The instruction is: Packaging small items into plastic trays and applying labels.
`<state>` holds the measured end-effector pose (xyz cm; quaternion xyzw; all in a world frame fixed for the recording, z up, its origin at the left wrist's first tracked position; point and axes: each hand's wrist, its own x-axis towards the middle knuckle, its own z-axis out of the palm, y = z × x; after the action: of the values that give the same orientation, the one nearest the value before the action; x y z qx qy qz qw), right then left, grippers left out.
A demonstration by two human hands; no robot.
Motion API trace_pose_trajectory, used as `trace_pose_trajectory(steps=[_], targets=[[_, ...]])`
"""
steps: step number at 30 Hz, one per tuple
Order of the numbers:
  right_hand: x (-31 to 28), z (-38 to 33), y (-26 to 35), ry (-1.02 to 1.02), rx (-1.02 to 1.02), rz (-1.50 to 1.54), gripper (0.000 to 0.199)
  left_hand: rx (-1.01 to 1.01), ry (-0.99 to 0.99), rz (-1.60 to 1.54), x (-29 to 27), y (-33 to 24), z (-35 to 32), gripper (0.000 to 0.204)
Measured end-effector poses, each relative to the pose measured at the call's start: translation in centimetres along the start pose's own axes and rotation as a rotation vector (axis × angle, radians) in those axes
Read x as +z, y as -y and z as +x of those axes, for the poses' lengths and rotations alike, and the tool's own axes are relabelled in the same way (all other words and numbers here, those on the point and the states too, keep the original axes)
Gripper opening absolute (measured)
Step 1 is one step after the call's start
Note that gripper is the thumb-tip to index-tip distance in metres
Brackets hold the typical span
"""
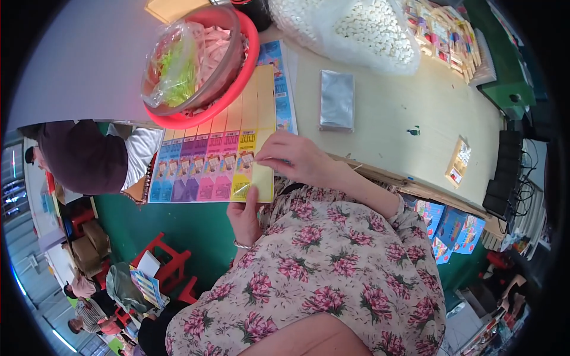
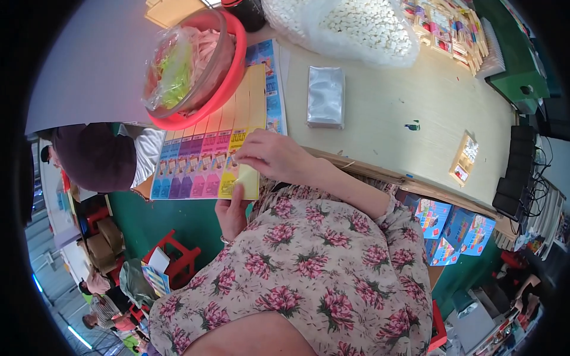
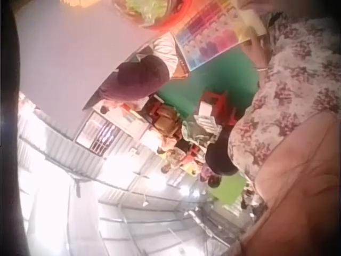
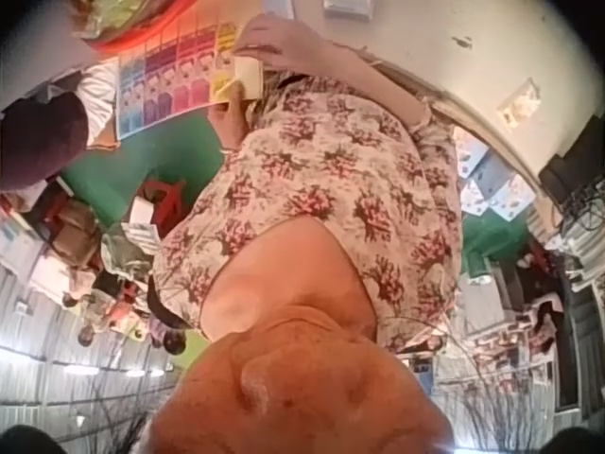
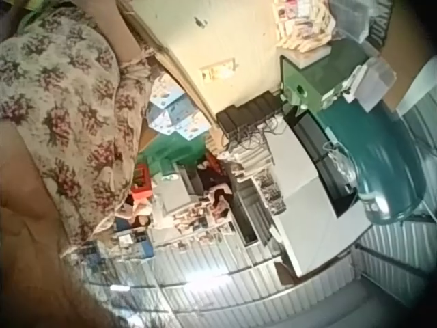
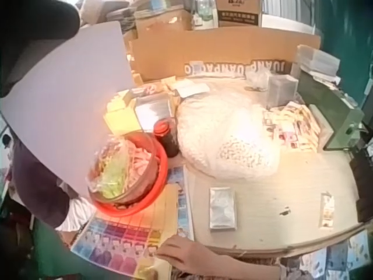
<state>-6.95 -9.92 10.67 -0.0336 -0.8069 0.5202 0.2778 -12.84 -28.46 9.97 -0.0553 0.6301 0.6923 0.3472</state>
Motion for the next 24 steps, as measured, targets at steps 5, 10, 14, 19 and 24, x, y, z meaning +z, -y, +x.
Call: trace_pose_trajectory(steps=[5, 10, 14, 19, 24], targets=[[1.3, -0.8, 0.3, 0.149, -0.109, -0.030, 0.015, 0.233, 0.112, 0.360, 0.9, -1.0, -0.1, 0.020], [1.7, -0.5, 1.2, 0.052, -0.218, -0.059, 0.020, 0.411, 0.155, 0.354, 2.1, -1.4, 0.6, 0.016], [1.0, 0.3, 1.6, 0.024, -0.329, -0.145, 0.027, 0.531, 0.256, 0.532, 2.4, -1.7, 1.5, 0.022], [0.4, 1.2, 1.9, 0.047, -0.370, -0.231, 0.025, 0.551, 0.287, 0.579, 2.4, -1.9, 2.1, 0.020], [0.3, 1.7, 1.5, 0.132, -0.388, -0.311, 0.023, 0.638, 0.284, 0.670, 2.8, -2.5, 2.0, 0.017]])
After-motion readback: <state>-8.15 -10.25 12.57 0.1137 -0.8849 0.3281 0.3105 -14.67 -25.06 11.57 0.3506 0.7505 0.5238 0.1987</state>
